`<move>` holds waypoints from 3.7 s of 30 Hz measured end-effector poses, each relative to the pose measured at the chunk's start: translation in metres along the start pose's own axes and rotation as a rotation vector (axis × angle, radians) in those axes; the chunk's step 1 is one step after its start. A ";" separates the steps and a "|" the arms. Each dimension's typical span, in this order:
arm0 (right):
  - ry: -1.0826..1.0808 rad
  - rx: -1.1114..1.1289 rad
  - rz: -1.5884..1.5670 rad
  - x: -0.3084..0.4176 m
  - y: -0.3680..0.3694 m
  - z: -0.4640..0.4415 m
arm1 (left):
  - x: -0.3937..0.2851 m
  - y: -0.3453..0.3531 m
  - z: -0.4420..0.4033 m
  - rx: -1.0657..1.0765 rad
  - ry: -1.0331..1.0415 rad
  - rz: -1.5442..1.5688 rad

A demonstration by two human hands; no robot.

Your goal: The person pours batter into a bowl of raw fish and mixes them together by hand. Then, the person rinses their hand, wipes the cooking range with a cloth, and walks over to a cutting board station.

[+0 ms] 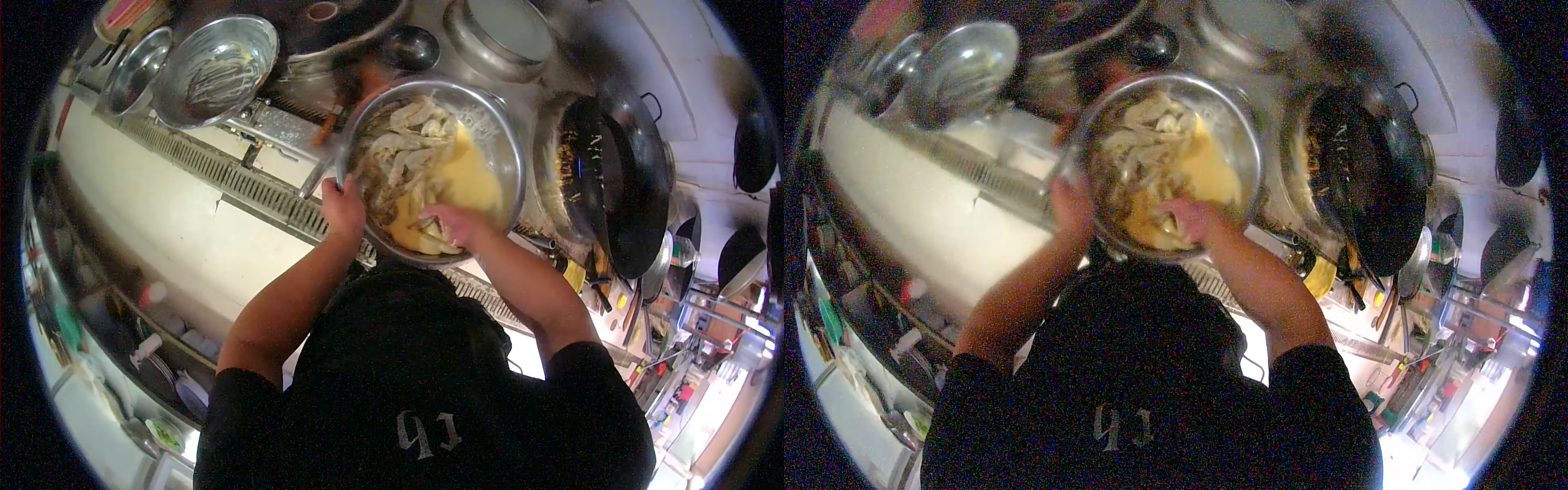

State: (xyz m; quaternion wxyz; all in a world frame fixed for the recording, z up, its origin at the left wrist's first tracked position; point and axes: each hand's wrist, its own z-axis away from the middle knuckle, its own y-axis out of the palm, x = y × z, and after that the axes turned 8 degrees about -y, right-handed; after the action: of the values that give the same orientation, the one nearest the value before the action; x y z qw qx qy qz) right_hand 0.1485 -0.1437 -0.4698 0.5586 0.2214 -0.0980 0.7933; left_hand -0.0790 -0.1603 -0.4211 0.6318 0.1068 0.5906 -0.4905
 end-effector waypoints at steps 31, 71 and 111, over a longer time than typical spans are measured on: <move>-0.587 -0.751 0.669 0.115 -0.084 -0.018 | -0.018 -0.009 0.012 0.064 -0.063 0.065; -1.103 -0.538 1.021 0.214 0.073 0.058 | 0.018 0.009 -0.001 0.079 -0.110 0.193; -0.137 0.127 0.687 0.049 -0.017 0.016 | 0.015 0.013 -0.002 0.017 -0.160 0.083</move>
State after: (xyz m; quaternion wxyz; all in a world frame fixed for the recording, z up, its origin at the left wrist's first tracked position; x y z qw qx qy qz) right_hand 0.1547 -0.1032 -0.4343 0.2363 0.2624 -0.1543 0.9228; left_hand -0.0729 -0.1598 -0.4404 0.6959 0.0969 0.5290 -0.4760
